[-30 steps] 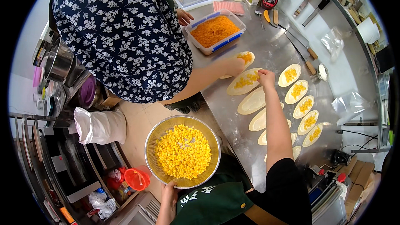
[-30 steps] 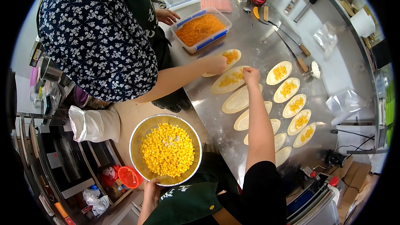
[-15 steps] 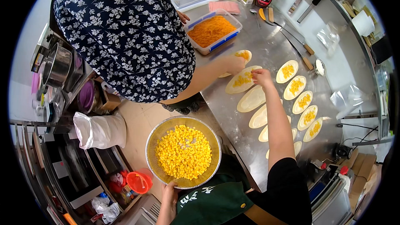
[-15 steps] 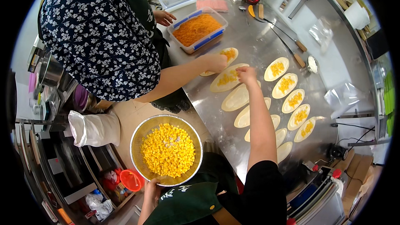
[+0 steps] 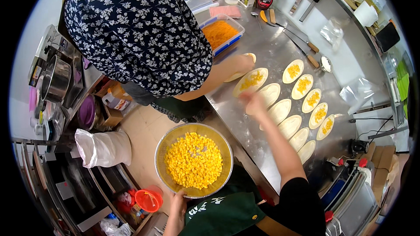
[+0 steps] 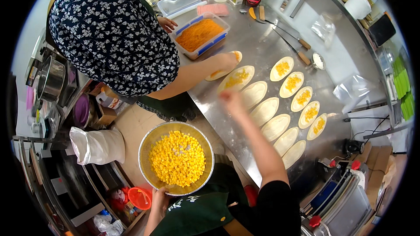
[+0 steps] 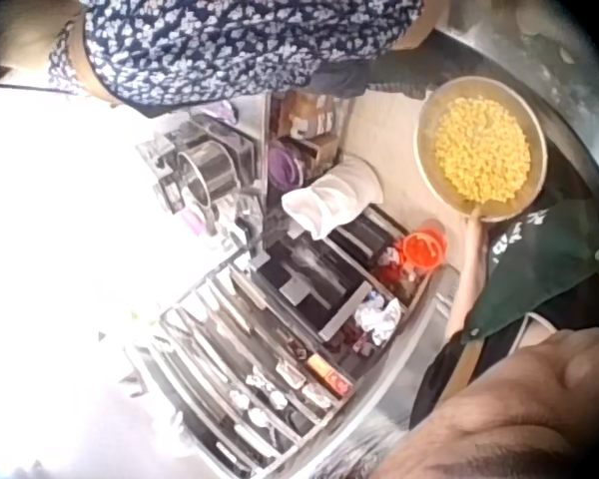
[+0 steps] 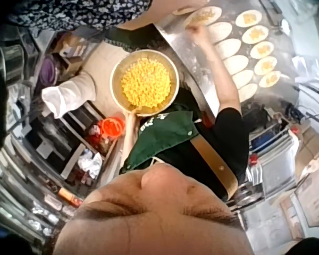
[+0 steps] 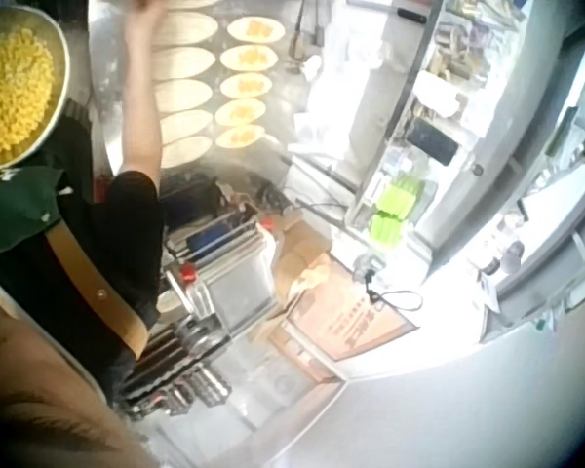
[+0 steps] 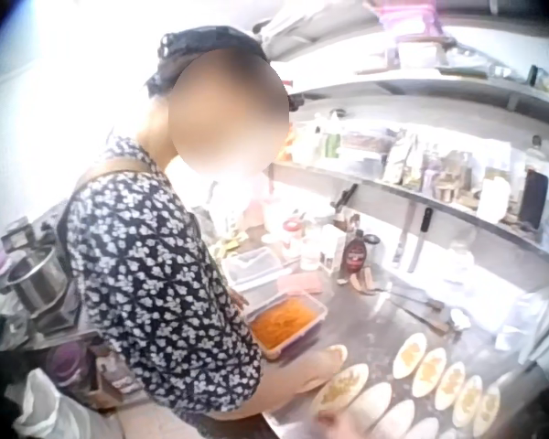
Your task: The person places corn kernels onto several oval dough pieces laid out on a stainless steel counter. They then place slices of ham on top of the corn. A coworker adds shredded cheese to the same dough pieces.
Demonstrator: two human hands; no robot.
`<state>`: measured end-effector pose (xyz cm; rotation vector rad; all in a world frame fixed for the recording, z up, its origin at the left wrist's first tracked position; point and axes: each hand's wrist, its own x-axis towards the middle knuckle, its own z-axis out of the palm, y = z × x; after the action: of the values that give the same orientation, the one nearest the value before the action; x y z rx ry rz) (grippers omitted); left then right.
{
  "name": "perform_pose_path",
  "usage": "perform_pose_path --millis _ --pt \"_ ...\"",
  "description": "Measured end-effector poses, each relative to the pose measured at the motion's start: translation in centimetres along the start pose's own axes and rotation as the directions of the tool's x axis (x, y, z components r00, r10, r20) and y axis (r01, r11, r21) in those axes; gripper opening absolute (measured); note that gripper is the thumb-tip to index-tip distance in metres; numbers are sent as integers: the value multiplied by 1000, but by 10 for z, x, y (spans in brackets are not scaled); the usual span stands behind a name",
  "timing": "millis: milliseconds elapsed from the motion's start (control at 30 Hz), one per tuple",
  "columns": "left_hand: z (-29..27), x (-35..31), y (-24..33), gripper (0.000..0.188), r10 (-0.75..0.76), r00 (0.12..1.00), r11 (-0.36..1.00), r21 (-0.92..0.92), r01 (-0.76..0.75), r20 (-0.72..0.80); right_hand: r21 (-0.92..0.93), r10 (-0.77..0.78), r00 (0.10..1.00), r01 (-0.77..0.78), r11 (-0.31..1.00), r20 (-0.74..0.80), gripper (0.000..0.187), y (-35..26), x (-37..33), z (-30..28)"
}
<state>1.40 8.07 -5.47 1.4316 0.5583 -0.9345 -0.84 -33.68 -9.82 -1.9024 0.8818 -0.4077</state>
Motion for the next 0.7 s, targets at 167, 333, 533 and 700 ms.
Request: perform_pose_path --millis 167,333,533,700 --pt "0 5 5 51 -23 995 996 83 15 96 -347 -46 653 459 818 756 61 -86 -117 95" --pt "-7 8 2 51 12 990 992 121 -29 140 -338 -66 666 459 821 743 77 -107 -153 143" --pt "-11 10 1 53 -9 986 990 140 -15 166 -279 -265 670 589 758 694 31 -92 -197 168" --pt "-14 13 -4 53 -30 980 986 169 -3 195 -324 -339 742 590 740 578 14 -87 -195 164"
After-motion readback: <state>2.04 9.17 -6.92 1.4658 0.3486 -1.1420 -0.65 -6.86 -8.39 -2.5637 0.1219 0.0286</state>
